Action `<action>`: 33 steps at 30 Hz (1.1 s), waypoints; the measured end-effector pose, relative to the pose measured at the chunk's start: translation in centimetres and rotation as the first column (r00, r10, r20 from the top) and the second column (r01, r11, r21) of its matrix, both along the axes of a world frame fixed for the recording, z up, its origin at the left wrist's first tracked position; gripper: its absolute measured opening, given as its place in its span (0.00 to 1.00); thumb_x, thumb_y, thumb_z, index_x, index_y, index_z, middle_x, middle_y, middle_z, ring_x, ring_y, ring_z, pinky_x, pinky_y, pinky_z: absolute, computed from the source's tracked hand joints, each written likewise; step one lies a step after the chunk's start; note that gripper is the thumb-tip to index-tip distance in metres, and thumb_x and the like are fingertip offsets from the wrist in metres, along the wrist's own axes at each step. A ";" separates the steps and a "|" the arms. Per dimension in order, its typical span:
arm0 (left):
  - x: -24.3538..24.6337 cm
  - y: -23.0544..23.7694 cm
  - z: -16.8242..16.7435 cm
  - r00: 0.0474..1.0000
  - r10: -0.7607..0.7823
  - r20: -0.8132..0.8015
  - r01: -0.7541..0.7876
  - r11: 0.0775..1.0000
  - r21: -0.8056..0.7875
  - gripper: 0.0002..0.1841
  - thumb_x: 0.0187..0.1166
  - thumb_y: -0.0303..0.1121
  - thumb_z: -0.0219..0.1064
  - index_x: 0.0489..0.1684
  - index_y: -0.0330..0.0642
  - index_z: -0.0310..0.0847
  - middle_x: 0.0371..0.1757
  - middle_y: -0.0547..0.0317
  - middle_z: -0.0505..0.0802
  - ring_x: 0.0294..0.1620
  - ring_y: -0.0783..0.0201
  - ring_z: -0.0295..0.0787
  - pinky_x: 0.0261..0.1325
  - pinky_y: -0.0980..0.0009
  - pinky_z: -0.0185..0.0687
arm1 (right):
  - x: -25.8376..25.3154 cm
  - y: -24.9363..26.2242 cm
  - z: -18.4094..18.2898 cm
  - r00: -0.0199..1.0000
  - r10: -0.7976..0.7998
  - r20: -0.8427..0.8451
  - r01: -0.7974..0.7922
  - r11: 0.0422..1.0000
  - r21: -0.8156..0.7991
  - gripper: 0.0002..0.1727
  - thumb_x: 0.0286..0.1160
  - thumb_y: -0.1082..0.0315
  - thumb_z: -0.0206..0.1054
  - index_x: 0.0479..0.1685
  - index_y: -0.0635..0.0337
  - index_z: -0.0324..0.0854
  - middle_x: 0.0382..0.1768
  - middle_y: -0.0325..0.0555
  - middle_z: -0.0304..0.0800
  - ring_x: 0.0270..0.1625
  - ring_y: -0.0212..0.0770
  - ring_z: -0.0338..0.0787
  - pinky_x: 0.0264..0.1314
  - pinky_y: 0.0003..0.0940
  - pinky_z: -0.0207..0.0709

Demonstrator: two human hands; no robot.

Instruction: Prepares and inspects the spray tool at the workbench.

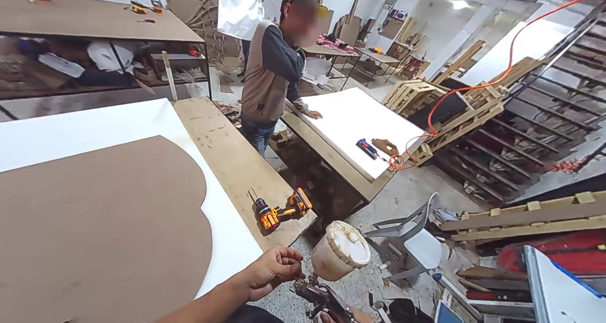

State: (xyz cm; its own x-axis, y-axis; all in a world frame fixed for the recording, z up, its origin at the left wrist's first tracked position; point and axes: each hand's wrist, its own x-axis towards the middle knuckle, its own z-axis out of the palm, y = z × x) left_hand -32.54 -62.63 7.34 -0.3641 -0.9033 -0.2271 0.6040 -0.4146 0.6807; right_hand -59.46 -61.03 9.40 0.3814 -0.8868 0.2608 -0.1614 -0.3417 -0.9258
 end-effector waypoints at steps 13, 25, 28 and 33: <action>-1.5 -0.3 1.5 0.985 0.157 -0.067 -0.145 0.976 0.160 0.15 0.91 0.39 0.58 0.40 0.39 0.85 0.32 0.60 0.90 0.35 0.65 0.89 0.51 0.64 0.89 | 0.6 0.5 -0.2 1.000 -0.004 0.016 0.004 1.000 -0.016 0.11 0.70 0.61 0.81 0.32 0.59 0.91 0.20 0.43 0.92 0.17 0.35 0.88 0.20 0.35 0.87; 3.4 -1.1 3.6 0.859 0.497 0.125 -0.446 0.845 -0.295 0.10 0.90 0.29 0.53 0.41 0.48 0.81 0.27 0.67 0.87 0.33 0.65 0.89 0.55 0.56 0.90 | -0.2 0.6 2.7 0.918 -0.068 0.391 0.054 0.997 0.047 0.12 0.69 0.64 0.81 0.50 0.45 0.90 0.30 0.33 0.95 0.22 0.28 0.89 0.23 0.25 0.86; 0.9 -0.2 4.1 0.943 0.299 0.145 -0.207 0.870 -0.448 0.20 0.87 0.26 0.60 0.76 0.33 0.72 0.59 0.48 0.92 0.56 0.52 0.94 0.63 0.51 0.91 | -0.2 0.4 2.9 0.900 -0.078 0.428 0.051 0.996 0.074 0.13 0.70 0.65 0.80 0.51 0.46 0.89 0.31 0.34 0.96 0.22 0.28 0.90 0.23 0.25 0.87; -2.1 0.4 4.0 0.960 0.201 0.194 -0.048 0.802 -0.596 0.12 0.84 0.33 0.68 0.54 0.34 0.90 0.61 0.53 0.91 0.59 0.65 0.90 0.60 0.68 0.90 | -0.1 0.5 2.5 0.918 -0.075 0.388 0.051 0.996 0.071 0.13 0.69 0.63 0.81 0.51 0.45 0.89 0.29 0.35 0.95 0.21 0.29 0.89 0.20 0.26 0.86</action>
State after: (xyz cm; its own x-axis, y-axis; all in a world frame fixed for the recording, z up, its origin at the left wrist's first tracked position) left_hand -34.68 -62.23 11.31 -0.2440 -0.9252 0.2906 0.4127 0.1721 0.8945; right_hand -59.52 -60.52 11.91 0.2028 -0.9238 0.3248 0.1975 -0.2863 -0.9376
